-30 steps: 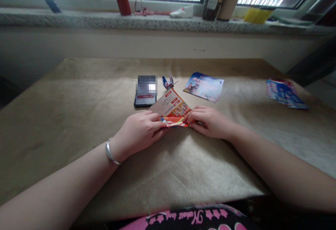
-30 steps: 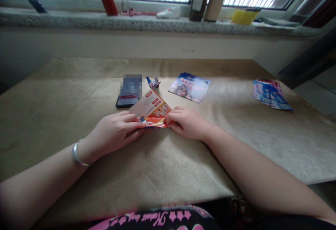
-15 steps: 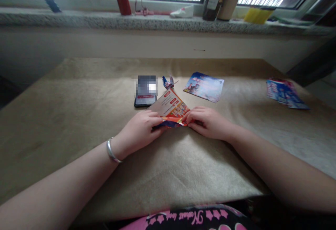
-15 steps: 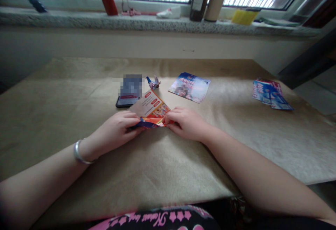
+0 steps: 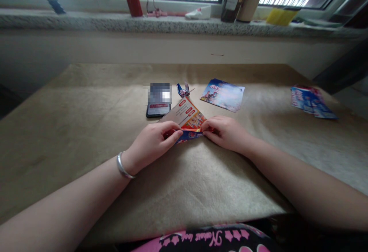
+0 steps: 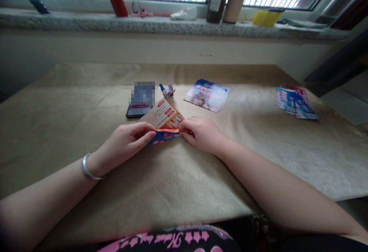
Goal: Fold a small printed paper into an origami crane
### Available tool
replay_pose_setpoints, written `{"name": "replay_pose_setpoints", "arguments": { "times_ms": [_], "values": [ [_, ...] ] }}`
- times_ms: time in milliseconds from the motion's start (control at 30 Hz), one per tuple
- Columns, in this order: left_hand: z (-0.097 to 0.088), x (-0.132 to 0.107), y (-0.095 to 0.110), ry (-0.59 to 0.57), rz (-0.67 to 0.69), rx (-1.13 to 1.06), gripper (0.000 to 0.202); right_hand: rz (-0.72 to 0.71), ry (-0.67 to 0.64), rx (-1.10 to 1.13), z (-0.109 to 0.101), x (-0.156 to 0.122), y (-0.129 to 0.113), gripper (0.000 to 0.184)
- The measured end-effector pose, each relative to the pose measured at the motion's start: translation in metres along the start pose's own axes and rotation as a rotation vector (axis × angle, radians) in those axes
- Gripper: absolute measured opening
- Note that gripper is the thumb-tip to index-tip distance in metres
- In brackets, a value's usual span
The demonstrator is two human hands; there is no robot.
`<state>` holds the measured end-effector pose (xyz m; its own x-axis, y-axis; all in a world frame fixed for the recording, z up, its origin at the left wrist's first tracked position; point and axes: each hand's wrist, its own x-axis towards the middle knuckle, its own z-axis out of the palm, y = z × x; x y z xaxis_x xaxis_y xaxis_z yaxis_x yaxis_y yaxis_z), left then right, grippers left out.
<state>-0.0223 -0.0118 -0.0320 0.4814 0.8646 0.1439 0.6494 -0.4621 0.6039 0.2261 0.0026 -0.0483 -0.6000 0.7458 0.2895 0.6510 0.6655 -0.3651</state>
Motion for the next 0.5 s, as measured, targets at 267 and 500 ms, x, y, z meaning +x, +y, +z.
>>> {"name": "replay_pose_setpoints", "arguments": {
  "times_ms": [267, 500],
  "values": [
    [0.002, 0.006, -0.009, -0.043, -0.038, 0.063, 0.039, 0.062, 0.027, 0.019, 0.002, -0.001, -0.002, 0.008],
    [0.002, 0.007, -0.010, -0.040, -0.014, 0.266, 0.036, -0.043, 0.026, 0.019, 0.005, -0.002, 0.002, 0.011]
  ]
}}
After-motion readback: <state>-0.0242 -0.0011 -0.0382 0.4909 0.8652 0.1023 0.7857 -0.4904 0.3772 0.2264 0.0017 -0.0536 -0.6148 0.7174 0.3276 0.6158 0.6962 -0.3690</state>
